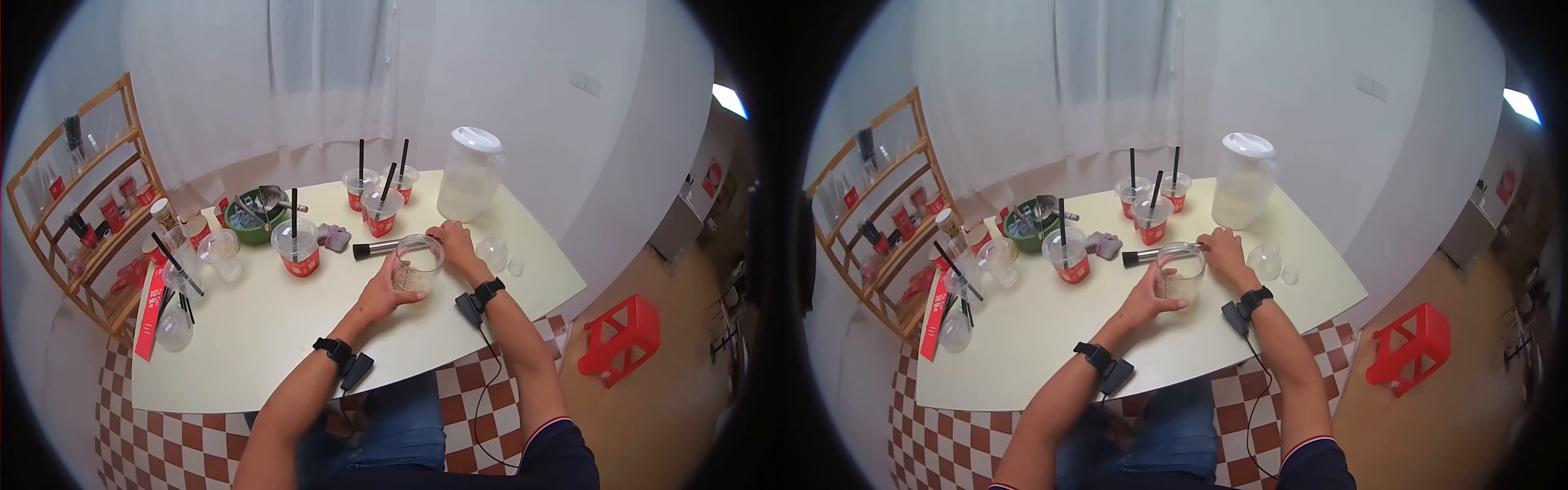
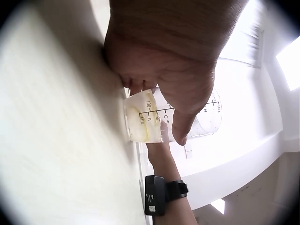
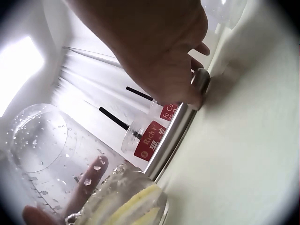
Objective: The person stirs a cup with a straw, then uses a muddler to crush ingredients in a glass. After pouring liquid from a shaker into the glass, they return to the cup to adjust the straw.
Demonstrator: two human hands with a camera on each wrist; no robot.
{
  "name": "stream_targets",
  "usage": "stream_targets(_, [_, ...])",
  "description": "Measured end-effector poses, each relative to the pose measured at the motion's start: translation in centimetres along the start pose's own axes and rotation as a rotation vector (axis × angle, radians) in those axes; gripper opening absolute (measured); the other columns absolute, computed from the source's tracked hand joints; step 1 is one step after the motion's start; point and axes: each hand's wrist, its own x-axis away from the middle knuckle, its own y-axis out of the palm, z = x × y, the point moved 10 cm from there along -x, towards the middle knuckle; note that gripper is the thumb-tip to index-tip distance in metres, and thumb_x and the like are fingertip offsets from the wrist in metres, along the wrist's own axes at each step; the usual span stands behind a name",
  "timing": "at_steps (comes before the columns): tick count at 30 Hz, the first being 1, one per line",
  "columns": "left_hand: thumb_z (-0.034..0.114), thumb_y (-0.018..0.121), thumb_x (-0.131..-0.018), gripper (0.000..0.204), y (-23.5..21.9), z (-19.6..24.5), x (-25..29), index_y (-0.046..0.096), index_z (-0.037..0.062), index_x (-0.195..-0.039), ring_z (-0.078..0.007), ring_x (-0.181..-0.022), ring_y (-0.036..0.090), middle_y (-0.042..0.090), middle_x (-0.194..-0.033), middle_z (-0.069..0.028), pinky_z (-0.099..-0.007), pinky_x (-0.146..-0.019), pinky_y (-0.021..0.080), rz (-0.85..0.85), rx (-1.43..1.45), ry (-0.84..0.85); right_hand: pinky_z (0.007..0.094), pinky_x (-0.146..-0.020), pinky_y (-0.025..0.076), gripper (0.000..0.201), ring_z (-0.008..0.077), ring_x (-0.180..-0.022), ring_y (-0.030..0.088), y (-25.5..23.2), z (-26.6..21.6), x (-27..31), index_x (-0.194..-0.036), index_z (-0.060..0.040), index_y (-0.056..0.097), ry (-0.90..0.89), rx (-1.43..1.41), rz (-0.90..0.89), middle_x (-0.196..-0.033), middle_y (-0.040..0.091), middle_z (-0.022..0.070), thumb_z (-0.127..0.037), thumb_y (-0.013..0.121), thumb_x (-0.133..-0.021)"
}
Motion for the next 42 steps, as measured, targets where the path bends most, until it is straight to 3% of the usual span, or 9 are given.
stream_targets(8, [0.030,0.093,-0.074,0.114,-2.2,1.0,0.6,0.026,0.0012,-0.161,-0.0318,-0.138,0.053,0.051,-0.151,-0.0221,-0.0376,-0.116,0.040,0.229,-0.165,0.094,0.0472,-0.099,0.047,0.043,0.0389,-0.108,0.059,-10.5,0.1,5.7,-0.124,-0.0057,0.068,-0.026,-0.230,0.682,-0.114,0.070,0.0169,0.001,0.067,-0.082])
stream_targets(11, [0.026,0.091,-0.076,0.103,-2.3,2.6,1.1,0.034,0.0027,-0.159,-0.0311,-0.132,0.058,0.057,-0.146,-0.0200,-0.0376,-0.112,0.044,0.254,-0.243,0.054,0.0468,-0.100,0.047,0.046,0.0392,-0.114,0.059,-12.5,6.6,10.2,-0.127,-0.0070,0.067,0.186,-0.150,0.769,-0.119,0.069,0.0172,-0.001,0.068,-0.082])
stream_targets(14, [0.026,0.090,-0.077,0.099,-2.1,2.0,1.0,0.036,0.0039,-0.158,-0.0298,-0.125,0.064,0.064,-0.139,-0.0185,-0.0370,-0.108,0.047,0.238,-0.202,-0.035,0.0477,-0.101,0.047,0.053,0.0388,-0.116,0.059,-10.6,14.8,13.7,-0.133,-0.0090,0.065,0.536,-0.160,0.593,-0.123,0.068,0.0170,-0.004,0.071,-0.080])
stream_targets(18, [0.030,0.090,-0.078,0.100,-1.8,0.7,-0.2,0.036,0.0051,-0.158,-0.0287,-0.124,0.065,0.066,-0.137,-0.0171,-0.0369,-0.108,0.048,0.206,-0.229,-0.083,0.0492,-0.099,0.048,0.066,0.0382,-0.113,0.058,-8.1,17.9,15.5,-0.143,-0.0119,0.059,0.415,-0.238,0.563,-0.122,0.067,0.0169,-0.010,0.075,-0.080])
stream_targets(24, [0.040,0.089,-0.078,0.097,-0.3,0.9,-1.7,0.040,0.0055,-0.155,-0.0293,-0.123,0.066,0.067,-0.136,-0.0168,-0.0374,-0.107,0.047,0.199,-0.350,-0.153,0.0450,-0.087,0.053,0.064,0.0324,-0.093,0.065,-10.0,13.4,11.3,-0.144,-0.0107,0.059,0.340,-0.306,0.470,-0.121,0.069,0.0189,-0.018,0.078,-0.084])
stream_targets(30, [0.036,0.088,-0.078,0.091,1.0,0.8,-2.9,0.043,0.0064,-0.151,-0.0281,-0.124,0.065,0.067,-0.136,-0.0151,-0.0370,-0.108,0.047,0.212,-0.271,-0.099,0.0393,-0.067,0.053,0.040,0.0261,-0.065,0.059,-7.6,12.0,6.3,-0.117,-0.0031,0.070,0.335,-0.140,0.268,-0.081,0.067,0.0128,-0.028,0.080,-0.087])
stream_targets(34, [0.037,0.089,-0.078,0.092,1.0,0.4,-3.3,0.043,0.0049,-0.150,-0.0272,-0.124,0.065,0.066,-0.136,-0.0154,-0.0364,-0.108,0.047,0.194,-0.239,-0.082,0.0337,-0.059,0.048,0.037,0.0166,-0.061,0.055,-9.8,10.9,4.3,-0.105,-0.0013,0.070,0.315,-0.493,0.396,-0.068,0.060,0.0043,-0.031,0.082,-0.086])
stream_targets(36, [0.037,0.090,-0.077,0.093,0.9,0.1,-3.5,0.042,0.0043,-0.151,-0.0274,-0.124,0.065,0.066,-0.137,-0.0160,-0.0363,-0.108,0.047,0.197,-0.249,-0.086,0.0332,-0.055,0.046,0.037,0.0131,-0.059,0.053,-12.3,8.0,3.4,-0.104,-0.0017,0.071,0.259,-0.833,0.400,-0.068,0.059,0.0007,-0.031,0.083,-0.085])
stream_targets(42, [0.035,0.091,-0.077,0.094,1.0,-0.5,-4.1,0.042,0.0047,-0.151,-0.0277,-0.124,0.065,0.065,-0.137,-0.0159,-0.0369,-0.107,0.048,0.216,-0.166,-0.011,0.0318,-0.058,0.040,0.037,0.0100,-0.064,0.047,-14.4,-4.2,-0.4,-0.106,-0.0002,0.073,-0.011,-0.678,0.044,-0.070,0.053,-0.0008,-0.029,0.083,-0.084])
